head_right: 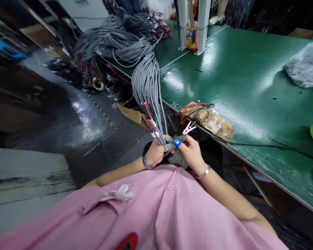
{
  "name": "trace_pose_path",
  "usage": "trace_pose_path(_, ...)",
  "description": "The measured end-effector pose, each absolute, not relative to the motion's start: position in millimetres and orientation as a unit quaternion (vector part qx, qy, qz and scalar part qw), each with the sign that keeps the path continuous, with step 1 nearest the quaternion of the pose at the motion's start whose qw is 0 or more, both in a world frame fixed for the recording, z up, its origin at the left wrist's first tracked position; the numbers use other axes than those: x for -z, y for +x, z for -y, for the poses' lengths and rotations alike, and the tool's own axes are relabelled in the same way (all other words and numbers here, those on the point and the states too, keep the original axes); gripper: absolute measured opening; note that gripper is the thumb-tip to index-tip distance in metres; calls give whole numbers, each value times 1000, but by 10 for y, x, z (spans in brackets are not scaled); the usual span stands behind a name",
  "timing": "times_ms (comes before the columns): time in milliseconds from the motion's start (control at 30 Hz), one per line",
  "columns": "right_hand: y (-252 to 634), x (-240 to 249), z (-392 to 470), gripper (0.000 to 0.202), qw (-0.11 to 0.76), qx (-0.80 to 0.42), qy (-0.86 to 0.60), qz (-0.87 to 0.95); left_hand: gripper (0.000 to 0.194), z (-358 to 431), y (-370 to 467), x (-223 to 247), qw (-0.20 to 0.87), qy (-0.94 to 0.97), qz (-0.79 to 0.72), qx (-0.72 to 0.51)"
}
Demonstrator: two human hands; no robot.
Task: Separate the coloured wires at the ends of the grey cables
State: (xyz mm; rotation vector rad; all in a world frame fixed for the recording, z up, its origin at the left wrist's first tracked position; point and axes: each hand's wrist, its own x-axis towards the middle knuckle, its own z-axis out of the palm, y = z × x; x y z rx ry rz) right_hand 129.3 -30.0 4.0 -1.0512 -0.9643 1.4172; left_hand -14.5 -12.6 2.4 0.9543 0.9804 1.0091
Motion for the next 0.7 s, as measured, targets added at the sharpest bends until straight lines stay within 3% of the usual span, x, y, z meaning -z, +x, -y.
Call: trace_pose_path(700,1257,-41,325,21,545,-597,-447,383,29,159,-162,-108,677,413,-432,-430)
